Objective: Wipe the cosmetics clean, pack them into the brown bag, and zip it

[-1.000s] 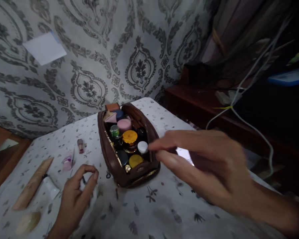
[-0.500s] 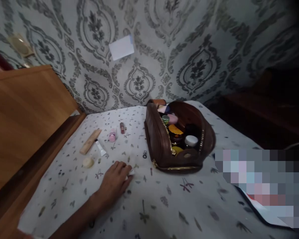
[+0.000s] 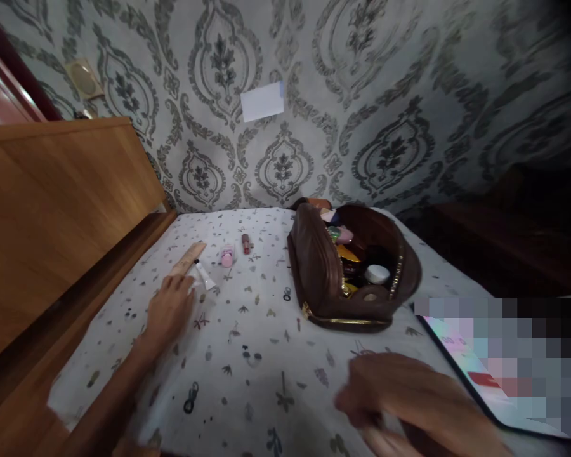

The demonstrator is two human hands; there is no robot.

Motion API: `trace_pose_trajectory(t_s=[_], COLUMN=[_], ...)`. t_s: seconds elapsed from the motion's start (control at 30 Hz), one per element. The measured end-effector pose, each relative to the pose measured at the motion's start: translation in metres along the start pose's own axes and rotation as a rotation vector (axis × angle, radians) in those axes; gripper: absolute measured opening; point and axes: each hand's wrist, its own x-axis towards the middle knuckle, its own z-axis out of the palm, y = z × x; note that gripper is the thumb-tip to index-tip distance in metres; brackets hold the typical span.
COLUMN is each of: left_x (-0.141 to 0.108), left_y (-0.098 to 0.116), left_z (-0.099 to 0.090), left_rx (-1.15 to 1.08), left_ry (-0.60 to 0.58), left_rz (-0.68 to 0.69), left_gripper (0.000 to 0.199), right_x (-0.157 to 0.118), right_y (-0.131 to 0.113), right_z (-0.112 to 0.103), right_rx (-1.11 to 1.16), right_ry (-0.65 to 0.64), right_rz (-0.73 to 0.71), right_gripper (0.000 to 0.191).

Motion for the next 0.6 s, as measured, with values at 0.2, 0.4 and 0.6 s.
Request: trace_pose_trajectory(t_s=[0.2,0.4,0.6], left_x=[-0.015,-0.013,-0.017], left_y=[-0.019,0.03,0.111], left_z=[0.026,-0.009,-0.041], left_rx=[-0.071,-0.621,-0.741], left_ry=[-0.051,0.164,0.423], left_rz=[-0.055,0.253,0.573], left_gripper=[0.04,0.025,0.011], right_x=[0.029,0.023,0.02], right_y=[0.011,0.04,0.059], right_z=[0.051,0.097,0.12], right_rx=[0.249,0.788,1.265], right_ry=[-0.16,-0.221,0.018], right_rz=[0.296,0.666,0.63], right_gripper=[0.048,0.06,0.063])
